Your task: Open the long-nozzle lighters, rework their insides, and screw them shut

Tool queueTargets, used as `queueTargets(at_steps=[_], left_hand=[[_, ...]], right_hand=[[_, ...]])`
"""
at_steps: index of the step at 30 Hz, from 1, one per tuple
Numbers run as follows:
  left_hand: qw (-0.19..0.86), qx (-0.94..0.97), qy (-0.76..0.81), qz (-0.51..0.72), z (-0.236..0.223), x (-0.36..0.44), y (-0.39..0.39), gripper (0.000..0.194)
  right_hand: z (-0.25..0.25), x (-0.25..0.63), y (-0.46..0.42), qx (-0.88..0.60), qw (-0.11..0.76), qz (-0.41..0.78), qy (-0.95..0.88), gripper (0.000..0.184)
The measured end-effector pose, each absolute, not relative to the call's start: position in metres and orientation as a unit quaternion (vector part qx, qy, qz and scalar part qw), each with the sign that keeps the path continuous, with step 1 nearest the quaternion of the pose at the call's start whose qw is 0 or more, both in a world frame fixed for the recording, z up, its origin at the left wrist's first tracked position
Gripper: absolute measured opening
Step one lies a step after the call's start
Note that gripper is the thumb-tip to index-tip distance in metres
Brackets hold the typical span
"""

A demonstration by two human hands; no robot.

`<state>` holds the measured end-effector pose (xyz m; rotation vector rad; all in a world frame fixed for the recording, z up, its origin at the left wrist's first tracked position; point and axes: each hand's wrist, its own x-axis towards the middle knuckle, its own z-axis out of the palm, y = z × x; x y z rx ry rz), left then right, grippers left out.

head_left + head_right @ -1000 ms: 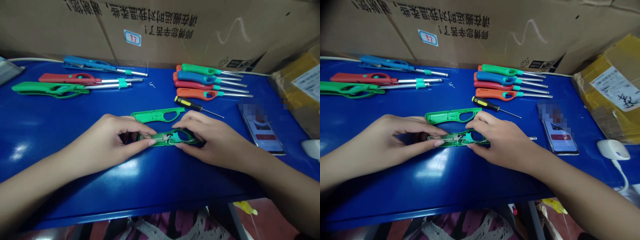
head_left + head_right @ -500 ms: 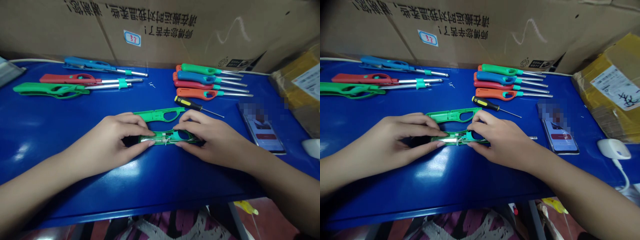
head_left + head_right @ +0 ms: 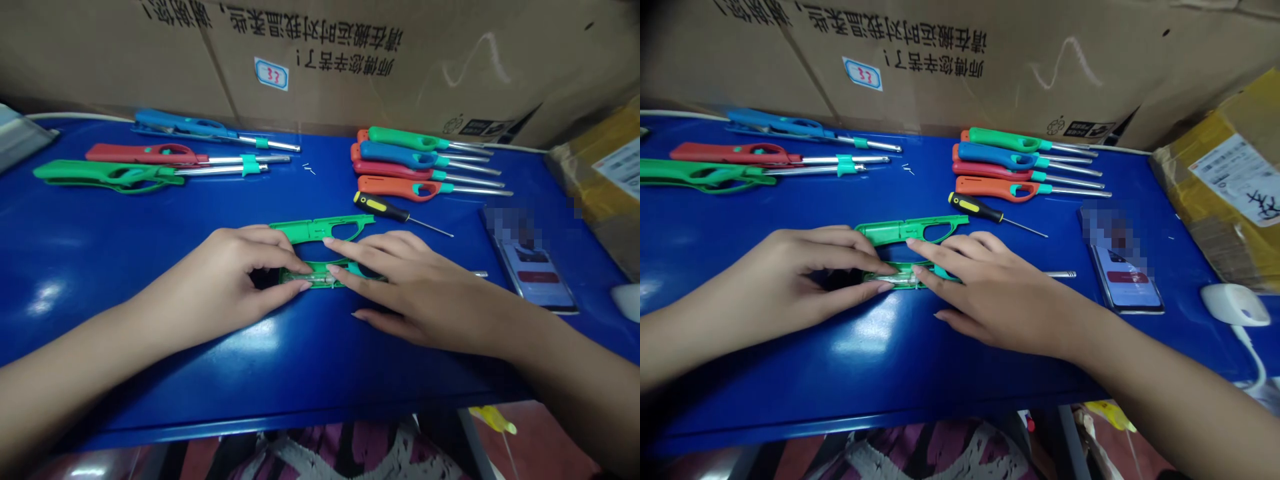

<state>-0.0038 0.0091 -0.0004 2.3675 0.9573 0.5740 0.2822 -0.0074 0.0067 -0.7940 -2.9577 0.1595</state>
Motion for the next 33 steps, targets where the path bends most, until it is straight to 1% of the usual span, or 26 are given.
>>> queueTargets(at_steps=[3, 5, 9, 11, 14, 17, 20, 27, 33], left_hand=[[0.250, 0.878, 0.352, 0.208, -0.001, -0.005, 0.009, 0.016], [0.226, 0.888, 0.345, 0.202, 0.000, -0.006, 0.008, 0.016], [0.156, 0.907, 0.335, 0.202, 0.002, -0.007, 0.005, 0.019], [0.138, 0.912, 0.319, 0.216, 0.004, -0.007, 0.004, 0.019], [0.123, 0.928, 0.277, 0.216, 0.003, -0.005, 0.003, 0.022], [0.100, 0.949, 0.236, 0.184, -0.002, -0.001, 0.002, 0.031], [0.082, 0.956, 0.226, 0.166, -0.008, 0.002, 0.001, 0.036], [0.066, 0.959, 0.224, 0.158, -0.012, 0.004, -0.001, 0.039], [0.045, 0.962, 0.223, 0.148, -0.013, 0.004, -0.002, 0.040]], right_hand=[[0.006, 0.283, -0.007, -0.256, 0.021, 0.060, -0.964, 0.050], [0.007, 0.286, -0.007, -0.258, 0.020, 0.075, -0.963, 0.052], [0.013, 0.292, -0.005, -0.321, 0.074, 0.104, -0.939, 0.055], [0.016, 0.294, -0.003, -0.362, 0.110, 0.115, -0.918, 0.050], [0.018, 0.295, 0.000, -0.383, 0.143, 0.147, -0.901, 0.039], [0.016, 0.294, 0.002, -0.377, 0.150, 0.184, -0.895, 0.029], [0.013, 0.292, 0.002, -0.370, 0.144, 0.202, -0.895, 0.022], [0.009, 0.289, 0.003, -0.365, 0.145, 0.224, -0.892, 0.019], [0.014, 0.295, 0.005, -0.374, 0.164, 0.237, -0.882, 0.020]])
